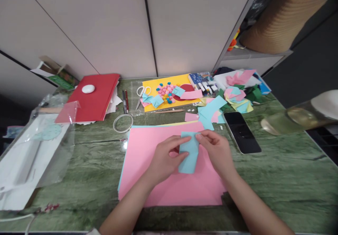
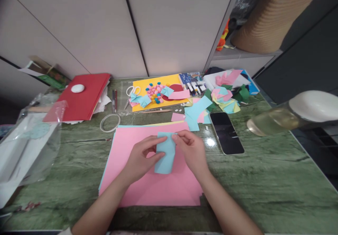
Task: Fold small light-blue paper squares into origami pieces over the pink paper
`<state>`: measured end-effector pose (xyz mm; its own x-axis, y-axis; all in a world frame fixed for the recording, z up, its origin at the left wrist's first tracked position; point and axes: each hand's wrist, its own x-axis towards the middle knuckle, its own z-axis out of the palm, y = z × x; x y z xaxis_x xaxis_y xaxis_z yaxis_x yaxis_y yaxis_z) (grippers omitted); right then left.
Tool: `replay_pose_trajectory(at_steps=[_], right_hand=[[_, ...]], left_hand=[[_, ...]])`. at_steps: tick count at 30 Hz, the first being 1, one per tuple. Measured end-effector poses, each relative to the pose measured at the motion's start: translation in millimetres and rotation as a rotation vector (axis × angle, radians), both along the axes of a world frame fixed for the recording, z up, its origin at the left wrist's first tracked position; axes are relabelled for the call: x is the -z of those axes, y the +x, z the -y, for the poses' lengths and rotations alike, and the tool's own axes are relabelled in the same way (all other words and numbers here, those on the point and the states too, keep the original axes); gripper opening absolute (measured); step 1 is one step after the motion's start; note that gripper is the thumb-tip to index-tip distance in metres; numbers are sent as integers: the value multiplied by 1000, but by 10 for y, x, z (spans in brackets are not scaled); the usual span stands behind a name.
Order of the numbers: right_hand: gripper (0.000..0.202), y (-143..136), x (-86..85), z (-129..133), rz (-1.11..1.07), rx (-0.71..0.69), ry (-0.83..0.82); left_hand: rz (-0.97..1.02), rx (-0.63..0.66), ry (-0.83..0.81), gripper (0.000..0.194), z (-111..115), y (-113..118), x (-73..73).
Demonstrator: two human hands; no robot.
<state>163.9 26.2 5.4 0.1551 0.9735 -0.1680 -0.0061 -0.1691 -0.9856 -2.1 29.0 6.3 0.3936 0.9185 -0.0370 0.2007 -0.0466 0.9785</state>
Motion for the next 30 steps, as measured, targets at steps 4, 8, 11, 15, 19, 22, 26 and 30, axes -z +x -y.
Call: replay_pose_trajectory(at_steps=[4,8,11,15,19,22,26,30], right_hand=[[17,-3,-14,15,6,-2,19],[16,-5,-12,33,10,-1,36],[16,-9,-20,40,39,-5,51],[17,-27,-39,49,120,-2,84],[16,-61,-34,75,205,56,103],[15,-69,-22,86,207,78,99],[17,-37,-25,72,143,32,141],[12,-4,-37,57,99,3,175]], left_hand=[[4,-3,-7,41,9,4,0],[-4,-5,-10,43,15,3,0],[-11,-3,-3,42,17,-3,-5],[-3,3,-6,40,19,-4,-17],[-9,-3,-17,39,29,14,-22],[-8,-2,-18,40,36,25,-26],[-5,-6,-2,41,41,18,-33],[-2,-5,12,42,42,4,-35]])
